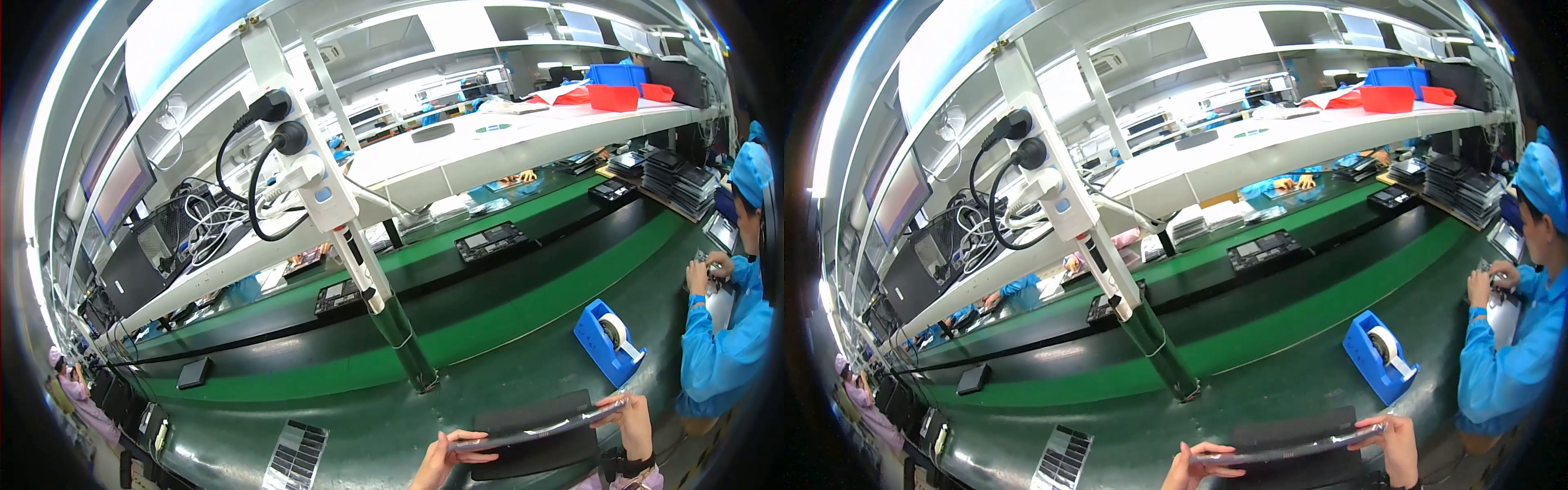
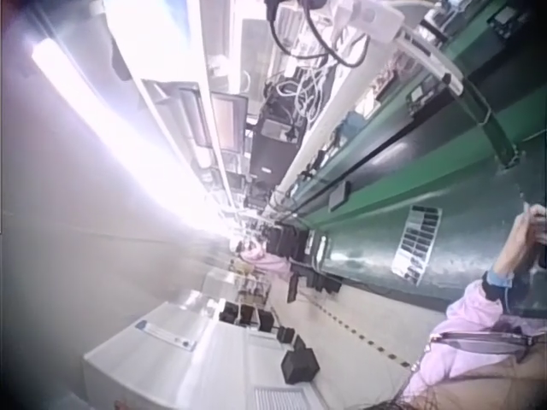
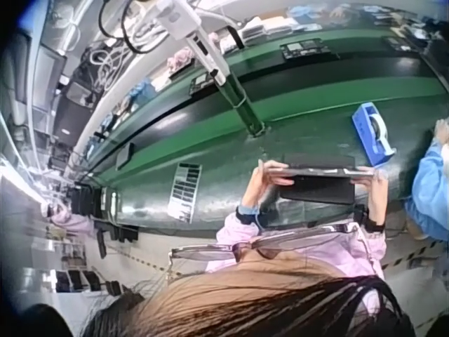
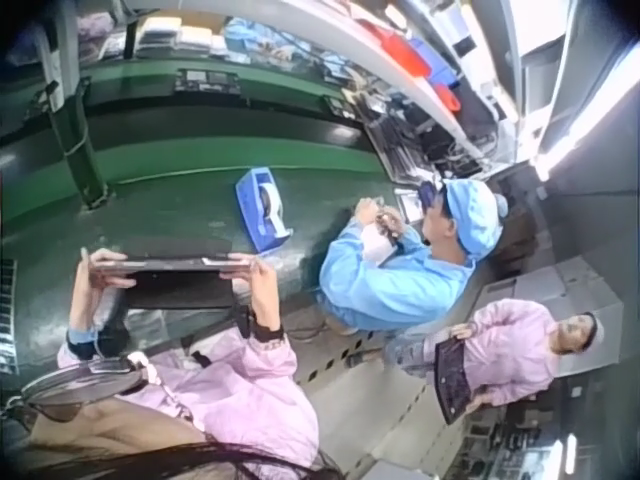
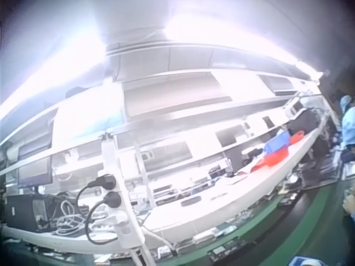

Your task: Applying protective film and adhesive tape to tablet components on a factory assembly line.

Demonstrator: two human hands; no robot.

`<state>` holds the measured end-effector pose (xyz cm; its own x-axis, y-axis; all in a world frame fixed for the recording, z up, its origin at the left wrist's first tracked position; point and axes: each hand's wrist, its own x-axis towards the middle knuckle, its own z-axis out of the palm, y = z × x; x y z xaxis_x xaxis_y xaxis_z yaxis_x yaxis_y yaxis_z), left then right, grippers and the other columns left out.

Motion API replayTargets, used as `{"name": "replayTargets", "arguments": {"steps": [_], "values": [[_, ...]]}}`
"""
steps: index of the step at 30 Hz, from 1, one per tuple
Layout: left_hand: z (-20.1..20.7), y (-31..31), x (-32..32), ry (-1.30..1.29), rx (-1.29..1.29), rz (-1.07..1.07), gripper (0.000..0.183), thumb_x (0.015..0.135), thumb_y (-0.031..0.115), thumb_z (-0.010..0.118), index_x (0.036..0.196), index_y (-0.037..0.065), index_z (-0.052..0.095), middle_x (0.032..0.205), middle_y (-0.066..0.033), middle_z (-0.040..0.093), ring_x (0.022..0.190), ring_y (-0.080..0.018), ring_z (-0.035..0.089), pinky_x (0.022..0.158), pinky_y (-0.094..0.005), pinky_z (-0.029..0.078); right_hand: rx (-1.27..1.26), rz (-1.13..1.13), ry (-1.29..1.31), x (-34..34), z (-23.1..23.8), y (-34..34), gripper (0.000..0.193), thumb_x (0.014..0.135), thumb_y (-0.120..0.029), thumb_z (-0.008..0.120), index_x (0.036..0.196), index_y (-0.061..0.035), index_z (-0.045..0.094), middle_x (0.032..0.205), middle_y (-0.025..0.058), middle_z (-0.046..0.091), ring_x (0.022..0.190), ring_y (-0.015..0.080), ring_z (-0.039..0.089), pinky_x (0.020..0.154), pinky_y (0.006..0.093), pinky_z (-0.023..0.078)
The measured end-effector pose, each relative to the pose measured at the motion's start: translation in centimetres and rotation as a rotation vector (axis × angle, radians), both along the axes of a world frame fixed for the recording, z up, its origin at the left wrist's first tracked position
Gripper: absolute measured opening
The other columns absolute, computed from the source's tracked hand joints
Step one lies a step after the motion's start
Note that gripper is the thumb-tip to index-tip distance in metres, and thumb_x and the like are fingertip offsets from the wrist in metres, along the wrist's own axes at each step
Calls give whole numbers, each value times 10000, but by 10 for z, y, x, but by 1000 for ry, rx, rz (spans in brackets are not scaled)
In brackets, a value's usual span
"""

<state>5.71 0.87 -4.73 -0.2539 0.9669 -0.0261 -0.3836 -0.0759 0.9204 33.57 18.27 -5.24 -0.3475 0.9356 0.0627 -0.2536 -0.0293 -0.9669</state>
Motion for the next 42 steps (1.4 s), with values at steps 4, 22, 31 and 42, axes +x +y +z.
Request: {"name": "replayTargets", "arguments": {"steps": [4,22,31,42], "values": [[-3,-2,11,10,-11,-13,779,930,568,238,1159,-139,474,1132,-285,563,857,-354,651,778,-394,527,61,130,90,-1,0,-4,476,919,-331,510,857,137,575,815,252,643,639,288,659,599,375,559],[24,28,1,609,261,412,258,822,25,603,1073,38,663,1023,-82,533,894,-182,561,806,-269,455,246,-199,-267,-8,-14,6,407,839,-244,629,592,38,471,629,20,422,616,118,398,574,263,284],[14,25,6,666,504,594,173,801,-8,612,946,16,705,1064,-124,578,913,-227,591,843,-303,462,252,-260,-285,-11,-18,0,377,852,-244,615,652,27,446,665,-11,373,658,91,356,584,262,276],[2,7,21,642,338,325,191,817,123,626,948,7,701,1215,-184,548,1017,-241,559,862,-321,433,128,-215,-275,-11,-13,-6,258,877,-195,570,811,55,576,674,-55,466,658,43,384,566,224,312]]}}
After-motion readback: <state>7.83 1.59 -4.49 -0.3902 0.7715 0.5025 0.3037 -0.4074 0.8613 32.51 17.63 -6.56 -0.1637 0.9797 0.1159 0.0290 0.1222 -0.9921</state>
